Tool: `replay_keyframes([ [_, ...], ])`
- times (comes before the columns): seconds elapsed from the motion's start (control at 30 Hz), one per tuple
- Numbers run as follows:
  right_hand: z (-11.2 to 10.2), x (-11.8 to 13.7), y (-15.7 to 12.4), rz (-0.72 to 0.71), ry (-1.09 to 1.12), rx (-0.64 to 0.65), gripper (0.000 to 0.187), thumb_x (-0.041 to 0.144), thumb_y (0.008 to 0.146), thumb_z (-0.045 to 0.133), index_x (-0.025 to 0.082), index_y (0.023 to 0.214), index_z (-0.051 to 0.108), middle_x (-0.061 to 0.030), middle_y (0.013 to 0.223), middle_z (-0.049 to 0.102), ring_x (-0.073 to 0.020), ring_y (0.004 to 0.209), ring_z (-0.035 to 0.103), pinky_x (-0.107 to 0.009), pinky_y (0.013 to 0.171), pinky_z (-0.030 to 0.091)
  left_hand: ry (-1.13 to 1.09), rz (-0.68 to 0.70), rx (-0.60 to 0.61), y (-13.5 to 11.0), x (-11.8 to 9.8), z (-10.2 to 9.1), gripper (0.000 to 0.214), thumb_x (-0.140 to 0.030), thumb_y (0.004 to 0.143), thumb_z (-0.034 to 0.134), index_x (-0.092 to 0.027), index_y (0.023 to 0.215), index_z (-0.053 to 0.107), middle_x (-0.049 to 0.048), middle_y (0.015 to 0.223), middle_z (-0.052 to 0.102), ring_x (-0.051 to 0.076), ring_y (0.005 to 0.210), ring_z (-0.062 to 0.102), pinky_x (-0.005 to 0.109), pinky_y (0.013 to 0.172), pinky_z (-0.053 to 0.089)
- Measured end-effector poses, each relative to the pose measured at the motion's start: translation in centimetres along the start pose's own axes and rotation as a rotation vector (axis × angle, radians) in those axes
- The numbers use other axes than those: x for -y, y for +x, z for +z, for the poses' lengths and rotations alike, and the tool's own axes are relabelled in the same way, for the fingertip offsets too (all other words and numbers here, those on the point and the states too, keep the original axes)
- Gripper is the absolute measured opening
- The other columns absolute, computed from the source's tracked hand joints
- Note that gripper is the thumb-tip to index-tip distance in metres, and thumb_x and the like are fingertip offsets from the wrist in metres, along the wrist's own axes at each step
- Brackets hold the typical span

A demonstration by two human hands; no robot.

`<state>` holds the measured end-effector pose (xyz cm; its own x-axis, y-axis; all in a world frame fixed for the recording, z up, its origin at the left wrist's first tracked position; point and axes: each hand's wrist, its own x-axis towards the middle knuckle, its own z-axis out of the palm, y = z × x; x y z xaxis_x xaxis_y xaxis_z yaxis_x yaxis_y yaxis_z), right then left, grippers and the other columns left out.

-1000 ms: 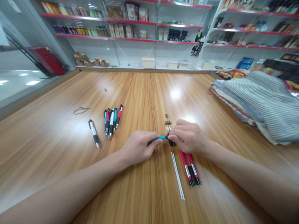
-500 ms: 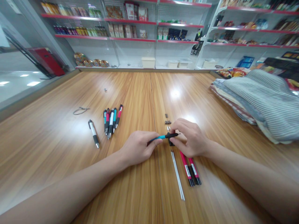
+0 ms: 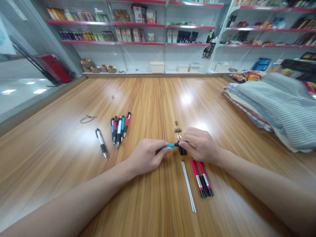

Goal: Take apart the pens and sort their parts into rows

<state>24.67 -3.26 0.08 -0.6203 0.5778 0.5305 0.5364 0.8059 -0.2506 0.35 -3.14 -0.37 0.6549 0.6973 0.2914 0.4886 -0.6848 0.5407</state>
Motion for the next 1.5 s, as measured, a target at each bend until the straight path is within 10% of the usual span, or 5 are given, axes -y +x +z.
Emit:
replay_keyframes([
  [0.9, 0.0, -0.7, 0.0, -0.006, 0.058, -0.162, 0.015, 0.024, 0.086, 0.066, 0.019, 0.1, 0.063, -0.0054, 0.083, 0.067, -0.0194, 0.077, 0.057, -0.034, 0.068, 0.046, -0.168, -0.05, -0.056, 0.0, -0.3, -0.5, 0.027, -0.033, 0.095, 0.049, -0.016, 0.103, 0.068, 0.0013, 0.066, 0.062, 0.01, 0.059, 0.054, 0.023, 0.058, 0.041],
  [1.13, 0.1, -0.3, 0.4, -0.063, 0.063, -0.251, 0.021, 0.016, 0.085, 0.065, 0.023, 0.106, 0.064, -0.006, 0.091, 0.065, -0.0198, 0.084, 0.058, -0.036, 0.074, 0.049, -1.147, -0.295, 0.31, 0.4, -0.6, -0.9, 0.026, -0.034, 0.094, 0.049, -0.016, 0.113, 0.054, 0.0078, 0.093, 0.066, 0.007, 0.046, 0.055, 0.019, 0.036, 0.037],
  [1.33, 0.3, 0.1, 0.5, -0.081, 0.062, -0.24, 0.023, 0.014, 0.085, 0.064, 0.024, 0.106, 0.065, -0.0054, 0.091, 0.063, -0.0188, 0.084, 0.057, -0.035, 0.073, 0.049, -1.183, -0.384, 0.396, 0.7, -0.4, -1.1, 0.02, -0.038, 0.094, 0.053, -0.018, 0.095, 0.053, -0.0085, 0.057, 0.039, 0.002, 0.036, 0.032, 0.013, 0.031, 0.024],
  [1.5, 0.0, -0.3, 0.3, -0.035, 0.066, -0.287, 0.023, 0.013, 0.085, 0.064, 0.023, 0.105, 0.065, -0.0056, 0.09, 0.063, -0.0197, 0.083, 0.058, -0.036, 0.073, 0.049, -1.18, -0.406, 0.464, 0.8, -0.3, -1.5, 0.017, -0.033, 0.092, 0.055, -0.016, 0.095, 0.057, -0.0062, 0.061, 0.046, 0.001, 0.036, 0.033, 0.014, 0.031, 0.027],
])
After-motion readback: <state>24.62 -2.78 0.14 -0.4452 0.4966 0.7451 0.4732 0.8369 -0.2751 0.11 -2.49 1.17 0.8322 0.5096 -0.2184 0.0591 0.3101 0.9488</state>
